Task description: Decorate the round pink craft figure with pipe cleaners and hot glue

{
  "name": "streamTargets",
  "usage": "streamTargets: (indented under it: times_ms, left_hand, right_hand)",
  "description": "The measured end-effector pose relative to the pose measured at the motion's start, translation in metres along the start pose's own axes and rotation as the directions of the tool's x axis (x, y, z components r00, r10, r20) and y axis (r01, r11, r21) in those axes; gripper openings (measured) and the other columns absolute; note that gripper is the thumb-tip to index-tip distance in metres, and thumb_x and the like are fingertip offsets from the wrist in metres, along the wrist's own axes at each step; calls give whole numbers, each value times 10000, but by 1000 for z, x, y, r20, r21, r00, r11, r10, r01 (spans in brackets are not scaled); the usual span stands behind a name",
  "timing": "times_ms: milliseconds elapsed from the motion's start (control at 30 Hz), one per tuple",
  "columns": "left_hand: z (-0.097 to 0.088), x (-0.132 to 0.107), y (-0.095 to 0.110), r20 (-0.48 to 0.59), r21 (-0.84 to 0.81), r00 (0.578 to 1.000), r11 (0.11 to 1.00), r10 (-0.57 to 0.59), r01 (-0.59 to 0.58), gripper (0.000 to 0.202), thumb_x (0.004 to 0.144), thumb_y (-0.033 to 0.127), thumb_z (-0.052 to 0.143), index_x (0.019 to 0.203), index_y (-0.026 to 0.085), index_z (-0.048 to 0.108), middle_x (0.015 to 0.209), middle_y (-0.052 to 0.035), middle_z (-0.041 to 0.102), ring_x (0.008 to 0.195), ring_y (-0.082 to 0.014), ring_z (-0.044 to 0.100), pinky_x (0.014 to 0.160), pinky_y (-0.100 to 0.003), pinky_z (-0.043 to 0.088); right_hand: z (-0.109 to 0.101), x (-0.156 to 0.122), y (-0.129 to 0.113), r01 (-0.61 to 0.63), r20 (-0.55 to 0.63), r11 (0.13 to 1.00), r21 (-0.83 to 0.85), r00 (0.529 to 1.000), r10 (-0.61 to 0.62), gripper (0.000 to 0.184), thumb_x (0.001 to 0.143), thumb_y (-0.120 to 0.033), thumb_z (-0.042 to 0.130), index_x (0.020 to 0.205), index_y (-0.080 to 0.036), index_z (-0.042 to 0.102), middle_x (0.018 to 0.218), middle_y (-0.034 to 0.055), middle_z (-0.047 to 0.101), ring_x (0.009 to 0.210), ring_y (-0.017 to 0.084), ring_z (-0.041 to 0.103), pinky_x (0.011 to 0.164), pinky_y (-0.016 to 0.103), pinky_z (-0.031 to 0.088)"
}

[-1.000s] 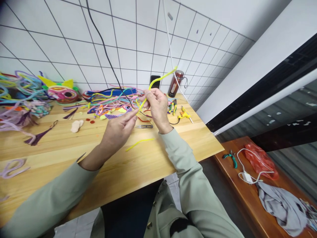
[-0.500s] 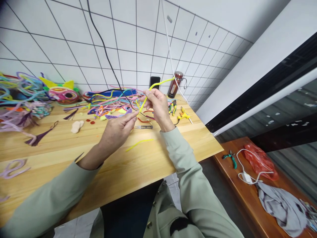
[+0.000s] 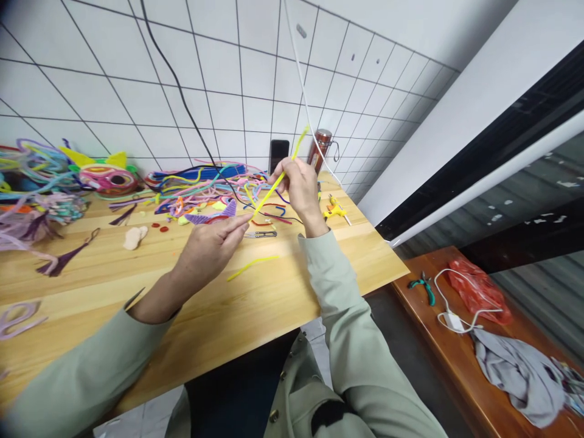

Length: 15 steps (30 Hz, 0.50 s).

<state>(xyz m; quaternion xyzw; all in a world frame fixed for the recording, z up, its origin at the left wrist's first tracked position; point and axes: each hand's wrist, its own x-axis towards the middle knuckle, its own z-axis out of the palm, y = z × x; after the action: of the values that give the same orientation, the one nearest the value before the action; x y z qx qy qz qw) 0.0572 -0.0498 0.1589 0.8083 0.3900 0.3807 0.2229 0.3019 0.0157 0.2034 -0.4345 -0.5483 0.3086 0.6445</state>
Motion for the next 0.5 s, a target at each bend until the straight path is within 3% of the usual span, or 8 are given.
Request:
streamTargets:
  times_ms: [100, 200, 367, 500]
  left_hand:
    - [-7, 0, -2, -2, -2, 1000, 1000, 12, -12, 413, 1144, 339, 651, 1402, 256, 963, 1349, -92, 957, 1185, -304, 937, 1127, -402, 735]
    - [-10, 0, -5, 16, 24, 1000, 1000, 3, -3, 406, 1139, 347, 650, 1369, 252, 970, 1367, -97, 951, 1217, -319, 943, 1157, -436, 742]
    - [-8, -5, -11, 39, 23, 999, 999, -37, 36, 396, 1145, 347, 641, 1330, 245, 976, 1343, -127, 949, 1193, -343, 957, 1080, -431, 771]
    - [-5, -7, -17, 64, -47, 992, 992, -111, 114, 351, 1150, 348, 714, 1385, 272, 962, 1310, -107, 959, 1169, -330, 964, 1027, -394, 785]
  right_hand:
    - [-15, 2, -1, 86, 60, 986, -140, 995, -78, 550, 1106, -678, 830, 772, -255, 722, 652, -36, 696, 550, 124, 611, 567, 266, 488]
    - [-22, 2, 0, 103, 112, 977, -185, 990, -83, 569, 1110, -697, 816, 763, -250, 750, 630, -31, 702, 540, 125, 591, 562, 267, 469]
    - [-14, 4, 13, -95, 175, 992, -86, 978, 109, 627, 1053, -801, 837, 801, -240, 719, 630, -24, 711, 506, 104, 536, 500, 239, 402]
    - [-6, 9, 28, -191, 54, 979, -74, 979, 195, 702, 1040, -849, 825, 724, -252, 631, 559, -50, 611, 472, 93, 471, 483, 239, 364]
